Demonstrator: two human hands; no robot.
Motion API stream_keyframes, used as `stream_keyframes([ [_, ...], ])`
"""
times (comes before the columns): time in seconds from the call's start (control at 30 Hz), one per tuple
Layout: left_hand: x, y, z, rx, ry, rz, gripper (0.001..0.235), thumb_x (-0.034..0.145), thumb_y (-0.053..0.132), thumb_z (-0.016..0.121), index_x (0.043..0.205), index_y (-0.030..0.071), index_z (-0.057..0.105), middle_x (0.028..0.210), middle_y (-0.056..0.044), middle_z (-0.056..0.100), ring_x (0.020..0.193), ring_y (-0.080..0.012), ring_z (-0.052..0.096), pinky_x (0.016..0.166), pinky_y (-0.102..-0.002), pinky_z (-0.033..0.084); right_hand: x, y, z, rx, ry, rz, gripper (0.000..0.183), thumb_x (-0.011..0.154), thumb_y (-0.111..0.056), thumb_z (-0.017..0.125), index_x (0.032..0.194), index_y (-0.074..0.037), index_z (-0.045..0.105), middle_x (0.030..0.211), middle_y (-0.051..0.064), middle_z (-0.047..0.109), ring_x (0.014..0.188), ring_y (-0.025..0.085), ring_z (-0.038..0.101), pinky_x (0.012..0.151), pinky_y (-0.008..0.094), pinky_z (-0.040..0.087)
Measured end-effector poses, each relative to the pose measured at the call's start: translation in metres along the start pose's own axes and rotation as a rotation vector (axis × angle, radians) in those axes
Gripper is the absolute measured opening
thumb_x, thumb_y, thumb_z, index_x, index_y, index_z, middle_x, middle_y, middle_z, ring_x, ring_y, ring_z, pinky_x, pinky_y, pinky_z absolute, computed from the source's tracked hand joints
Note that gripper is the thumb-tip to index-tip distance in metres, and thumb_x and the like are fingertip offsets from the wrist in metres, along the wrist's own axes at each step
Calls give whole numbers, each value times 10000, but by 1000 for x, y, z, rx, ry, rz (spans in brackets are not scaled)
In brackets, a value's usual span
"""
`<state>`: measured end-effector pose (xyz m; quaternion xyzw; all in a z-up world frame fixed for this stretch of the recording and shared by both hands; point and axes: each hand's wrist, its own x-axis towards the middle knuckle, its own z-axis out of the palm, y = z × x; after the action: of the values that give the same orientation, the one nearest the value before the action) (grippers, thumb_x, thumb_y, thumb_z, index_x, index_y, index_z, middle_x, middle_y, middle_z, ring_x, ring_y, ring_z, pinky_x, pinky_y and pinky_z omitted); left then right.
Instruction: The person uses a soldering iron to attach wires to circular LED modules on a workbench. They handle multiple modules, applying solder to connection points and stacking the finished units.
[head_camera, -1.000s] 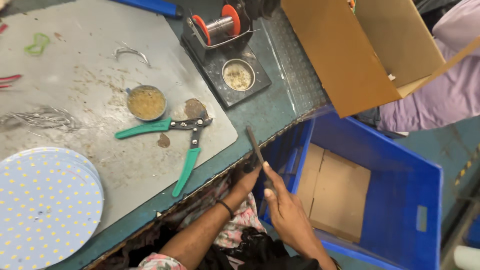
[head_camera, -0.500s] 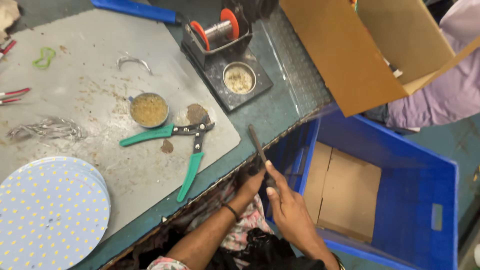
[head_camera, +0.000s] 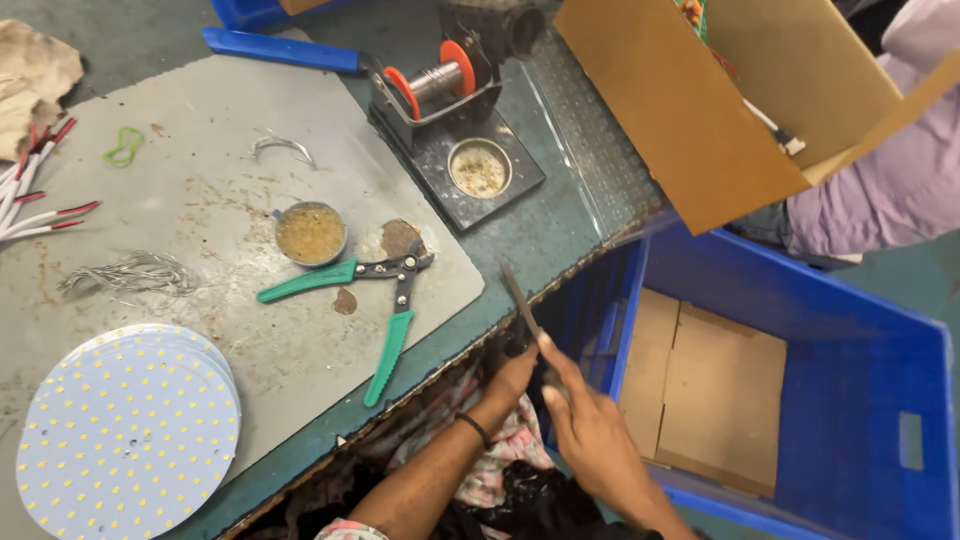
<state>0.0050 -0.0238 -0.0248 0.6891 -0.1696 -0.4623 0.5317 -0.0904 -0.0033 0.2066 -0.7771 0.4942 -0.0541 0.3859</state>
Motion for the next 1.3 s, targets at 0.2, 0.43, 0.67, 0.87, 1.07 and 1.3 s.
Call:
stream_keyframes([
  [0.2, -7, 11, -3, 74, -2, -47, 354, 870, 414, 744, 891, 63, 709, 728, -53, 708, 631, -154, 665, 591, -334, 515, -5, -2, -3, 18, -32, 18, 596, 996, -275, 492, 1570, -327, 339, 825, 277, 690, 874, 484, 645, 773, 506, 528],
  [0.43, -12, 8, -5, -60, -29, -50, 362, 863, 417, 749, 869, 55, 740, 765, -12, 703, 695, -134, 643, 608, -340, 513, -4, 1, 0, 106, 78, -313, 536, 1028, -190, 485, 1551, -170, 372, 1226, 334, 661, 1056, 551, 594, 837, 546, 504],
  [0.67, -19, 4, -10, -52, -55, -19, 284, 909, 323, 650, 881, 44, 695, 791, -47, 701, 728, -153, 656, 625, -348, 515, 5, 1, 0, 111, 23, -171, 559, 999, -232, 496, 1542, -228, 362, 1068, 302, 698, 922, 524, 636, 770, 535, 515],
  [0.87, -15, -8, -2, -95, -40, 6, 256, 892, 297, 659, 950, 52, 709, 878, -30, 727, 796, -135, 682, 666, -328, 544, 6, 1, -3, 41, -83, 82, 589, 998, -262, 492, 1565, -322, 345, 754, 334, 641, 820, 521, 631, 772, 528, 517],
  [1.07, -10, 7, -5, 71, -22, -85, 316, 898, 364, 681, 879, 50, 709, 789, -54, 723, 720, -154, 685, 627, -332, 517, 11, -2, -7, 129, 81, -337, 573, 1029, -205, 487, 1582, -222, 340, 853, 308, 642, 799, 528, 613, 723, 554, 499],
  [1.3, -6, -14, -5, 111, 0, -63, 381, 890, 388, 708, 806, 17, 714, 734, -56, 703, 674, -160, 650, 620, -362, 506, 6, 4, -4, 154, 93, -367, 572, 1029, -198, 479, 1582, -223, 337, 892, 324, 639, 848, 519, 623, 717, 517, 504],
])
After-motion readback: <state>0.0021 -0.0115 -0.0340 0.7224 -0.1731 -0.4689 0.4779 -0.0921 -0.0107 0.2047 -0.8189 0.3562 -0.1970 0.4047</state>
